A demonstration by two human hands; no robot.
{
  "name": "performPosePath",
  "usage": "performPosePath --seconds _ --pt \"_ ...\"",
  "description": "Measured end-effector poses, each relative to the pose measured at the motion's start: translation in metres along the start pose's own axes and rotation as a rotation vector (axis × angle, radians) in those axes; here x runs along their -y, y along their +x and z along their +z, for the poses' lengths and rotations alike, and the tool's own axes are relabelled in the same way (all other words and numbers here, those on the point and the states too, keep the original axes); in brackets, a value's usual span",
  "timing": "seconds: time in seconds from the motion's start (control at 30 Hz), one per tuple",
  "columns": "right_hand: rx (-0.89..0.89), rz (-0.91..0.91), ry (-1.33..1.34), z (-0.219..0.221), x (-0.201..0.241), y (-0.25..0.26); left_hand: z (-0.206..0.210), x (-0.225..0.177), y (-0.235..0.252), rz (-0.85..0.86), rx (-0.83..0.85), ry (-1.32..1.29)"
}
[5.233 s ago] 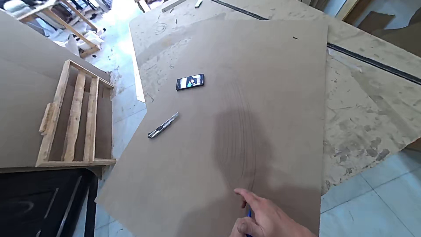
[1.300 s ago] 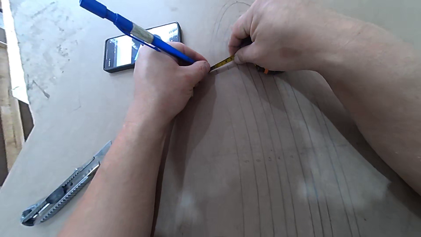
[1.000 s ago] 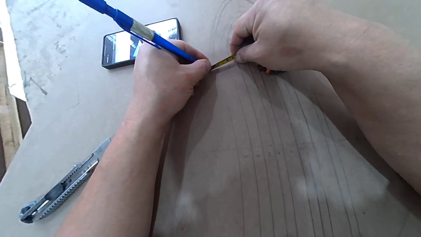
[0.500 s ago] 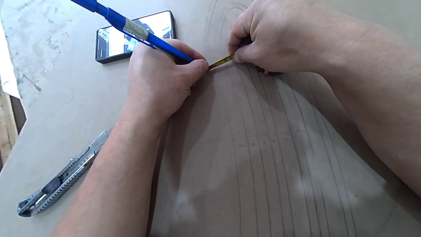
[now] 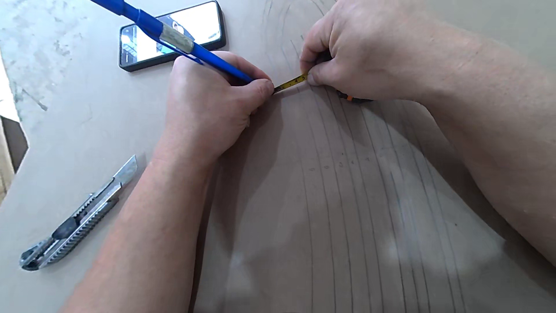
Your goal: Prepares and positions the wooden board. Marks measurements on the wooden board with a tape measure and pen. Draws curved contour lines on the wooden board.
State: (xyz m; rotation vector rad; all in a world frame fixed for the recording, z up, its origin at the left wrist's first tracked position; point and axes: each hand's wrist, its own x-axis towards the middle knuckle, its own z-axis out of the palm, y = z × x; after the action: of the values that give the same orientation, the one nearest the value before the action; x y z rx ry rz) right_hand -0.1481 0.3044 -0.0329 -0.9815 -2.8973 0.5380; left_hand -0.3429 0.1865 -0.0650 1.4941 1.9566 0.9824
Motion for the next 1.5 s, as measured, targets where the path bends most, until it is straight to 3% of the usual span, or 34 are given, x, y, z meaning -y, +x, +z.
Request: performPosePath --seconds 0.4,1.5 --pt "-0.005 0.065 0.104 0.009 0.009 -0.024 0.002 -0.002 -0.019 0.033 0.034 0.007" --pt "-0.018 0.112 0.072 0.027 0.043 -0.093 0.006 -0.006 -0.082 0.079 0.096 -0.032"
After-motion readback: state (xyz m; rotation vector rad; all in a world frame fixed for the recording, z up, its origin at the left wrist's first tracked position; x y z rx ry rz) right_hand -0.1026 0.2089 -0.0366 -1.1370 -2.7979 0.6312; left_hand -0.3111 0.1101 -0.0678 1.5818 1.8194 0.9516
